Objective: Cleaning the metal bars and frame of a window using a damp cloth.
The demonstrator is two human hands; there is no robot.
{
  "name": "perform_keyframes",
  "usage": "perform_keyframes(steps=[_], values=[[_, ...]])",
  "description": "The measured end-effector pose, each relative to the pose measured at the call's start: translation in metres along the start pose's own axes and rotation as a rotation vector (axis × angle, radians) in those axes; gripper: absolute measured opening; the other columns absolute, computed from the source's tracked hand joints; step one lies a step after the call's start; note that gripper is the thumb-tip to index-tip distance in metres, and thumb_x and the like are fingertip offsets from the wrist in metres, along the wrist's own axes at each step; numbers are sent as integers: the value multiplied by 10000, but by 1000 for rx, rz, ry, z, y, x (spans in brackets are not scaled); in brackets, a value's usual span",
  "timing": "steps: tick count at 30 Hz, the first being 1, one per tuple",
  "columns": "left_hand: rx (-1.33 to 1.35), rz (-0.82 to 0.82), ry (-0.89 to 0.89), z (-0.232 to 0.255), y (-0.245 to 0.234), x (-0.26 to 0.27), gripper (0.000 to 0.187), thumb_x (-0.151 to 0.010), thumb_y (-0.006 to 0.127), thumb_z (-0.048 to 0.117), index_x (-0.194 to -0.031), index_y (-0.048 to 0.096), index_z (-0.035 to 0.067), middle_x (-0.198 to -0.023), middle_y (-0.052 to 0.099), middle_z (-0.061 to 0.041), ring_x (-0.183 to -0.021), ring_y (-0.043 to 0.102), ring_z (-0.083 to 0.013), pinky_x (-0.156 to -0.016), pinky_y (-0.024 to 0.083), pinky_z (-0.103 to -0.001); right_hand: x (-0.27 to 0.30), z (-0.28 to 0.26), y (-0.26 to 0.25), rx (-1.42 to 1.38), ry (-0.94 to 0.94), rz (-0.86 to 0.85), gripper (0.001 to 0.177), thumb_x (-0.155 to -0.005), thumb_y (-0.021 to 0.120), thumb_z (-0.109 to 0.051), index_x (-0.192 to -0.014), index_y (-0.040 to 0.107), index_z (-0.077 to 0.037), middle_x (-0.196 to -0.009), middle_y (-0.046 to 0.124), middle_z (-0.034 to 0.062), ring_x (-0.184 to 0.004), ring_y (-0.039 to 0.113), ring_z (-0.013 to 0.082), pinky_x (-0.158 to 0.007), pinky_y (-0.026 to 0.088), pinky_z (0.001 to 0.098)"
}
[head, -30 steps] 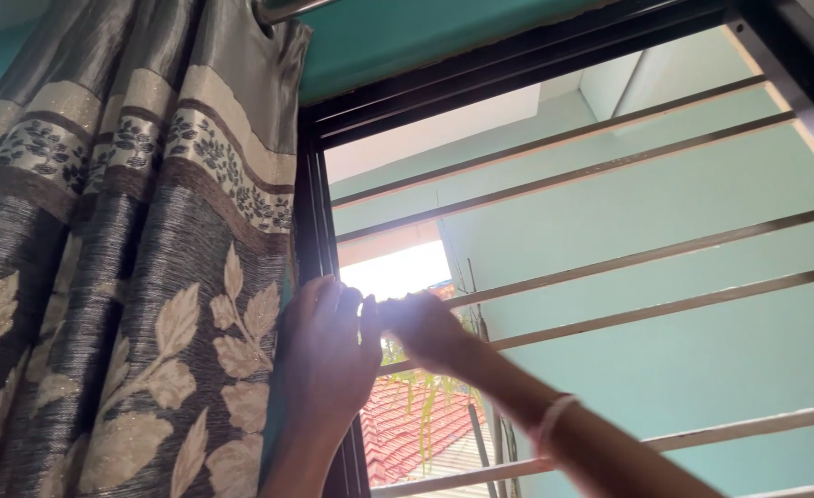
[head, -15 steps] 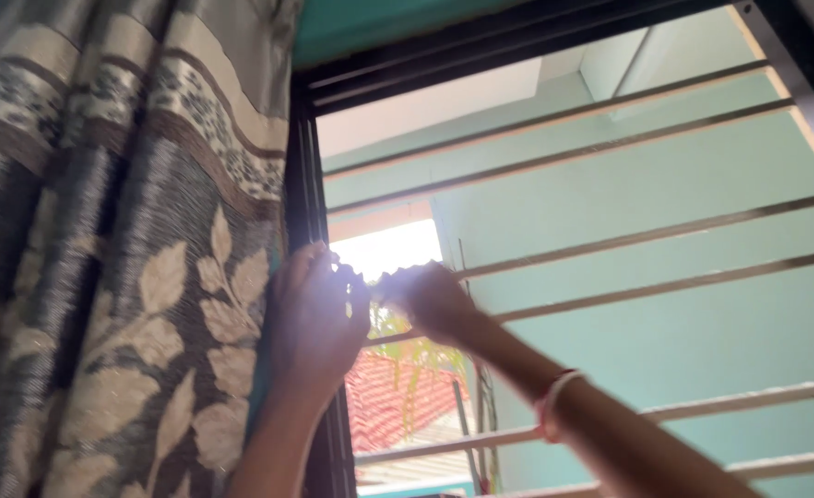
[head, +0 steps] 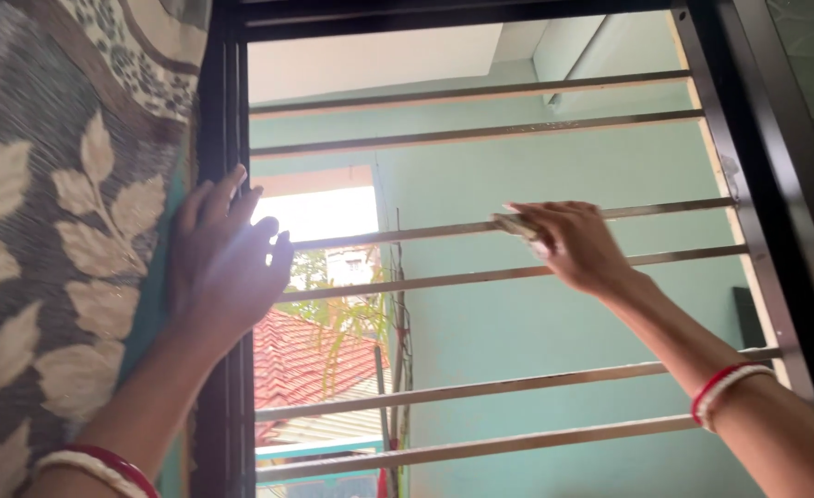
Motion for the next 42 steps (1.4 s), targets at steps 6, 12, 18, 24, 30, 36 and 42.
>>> perform_keyframes(steps=[6,12,18,24,30,36,42], values=[[0,-53,-31,-1,2,-3,277,-939,616,263,-1053,731,39,-1311,677,-176,-1413,491,-297,-1192,304,-493,-51,-125,47,-148,-216,-108,514,-889,656,-125,-1390,635,-241,-1210,743,42,-898,747,247,-845,592,458],[110,25,-92,-7,-6,-2,407,-1011,594,203,-1316,592,-66,-1288,671,-238,-1429,482,-370,-1177,349,-524,-96,-275,100,-225,-345,-34,367,-973,595,-153,-1327,648,-228,-1259,715,50,-1079,687,273,-960,504,516],[116,34,-114,-14,-1,-2,432,-965,646,186,-1311,592,-67,-1301,660,-262,-1411,479,-384,-1166,345,-542,-119,-316,124,-203,-310,-95,301,-925,614,-239,-1116,645,-9,-1011,703,196,-897,679,344,-852,488,483],[95,-7,-91,-16,9,1,393,-965,653,191,-1281,635,-42,-1373,647,-234,-1462,448,-363,-1221,310,-521,-88,-250,96,-240,-282,12,308,-864,668,-143,-1167,643,-92,-992,739,108,-922,691,288,-889,436,478],[-177,-177,-13,-5,14,-1,426,-899,616,322,-1247,698,91,-1448,623,-110,-1538,356,-284,-1263,232,-467,-39,-118,65,-76,-206,40,441,-904,600,-96,-1318,625,-246,-1192,686,73,-1107,616,286,-993,370,531],[-320,-223,24,0,18,3,458,-857,595,324,-1265,709,148,-1488,599,-49,-1568,322,-271,-1285,205,-468,28,36,14,219,-25,9,449,-931,514,-191,-1378,564,-192,-1330,578,67,-1298,515,274,-1121,304,542],[-306,-182,75,7,17,3,408,-864,583,209,-1243,713,131,-1438,619,-33,-1509,368,-241,-1260,203,-529,57,139,20,381,162,191,473,-849,652,-173,-1314,573,-154,-1289,588,112,-1287,506,354,-1094,330,561]])
Point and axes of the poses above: each hand's wrist, its own x-axis away from the middle knuckle, its own y-axis out of the palm, z = x × y, the point moved 10 cm from there along -x, towards the middle knuckle
